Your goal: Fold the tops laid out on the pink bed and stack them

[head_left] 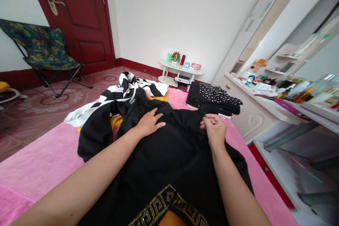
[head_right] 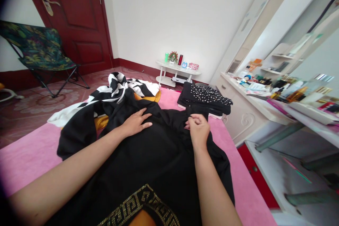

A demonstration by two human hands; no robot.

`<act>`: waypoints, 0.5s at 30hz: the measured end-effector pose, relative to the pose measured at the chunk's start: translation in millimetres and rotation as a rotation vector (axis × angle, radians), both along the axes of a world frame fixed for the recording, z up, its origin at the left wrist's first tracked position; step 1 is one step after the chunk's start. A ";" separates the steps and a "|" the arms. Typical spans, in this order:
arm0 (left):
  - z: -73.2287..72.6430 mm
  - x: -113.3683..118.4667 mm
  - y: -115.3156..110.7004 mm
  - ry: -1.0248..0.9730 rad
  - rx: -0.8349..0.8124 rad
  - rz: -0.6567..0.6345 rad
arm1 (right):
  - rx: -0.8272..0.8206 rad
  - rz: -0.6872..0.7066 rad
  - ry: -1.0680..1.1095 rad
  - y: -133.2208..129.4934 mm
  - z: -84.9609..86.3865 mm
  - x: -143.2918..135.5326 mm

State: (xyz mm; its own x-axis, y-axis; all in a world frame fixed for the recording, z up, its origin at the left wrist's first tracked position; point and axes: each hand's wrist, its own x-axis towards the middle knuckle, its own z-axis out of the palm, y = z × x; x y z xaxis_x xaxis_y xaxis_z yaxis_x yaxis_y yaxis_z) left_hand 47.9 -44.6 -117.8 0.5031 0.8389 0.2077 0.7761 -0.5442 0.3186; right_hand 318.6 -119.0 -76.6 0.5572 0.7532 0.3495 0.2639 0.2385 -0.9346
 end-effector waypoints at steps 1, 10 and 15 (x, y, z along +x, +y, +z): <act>0.2 0.5 0.1 -0.031 -0.002 0.008 | 0.103 -0.125 0.035 -1.0 4.9 8.0; 2.6 3.4 3.7 -0.172 -0.030 0.065 | -0.174 0.012 0.232 -5.5 5.6 55.8; 9.9 1.5 4.3 -0.167 -0.011 0.153 | -0.466 0.139 0.097 -5.3 -0.1 33.1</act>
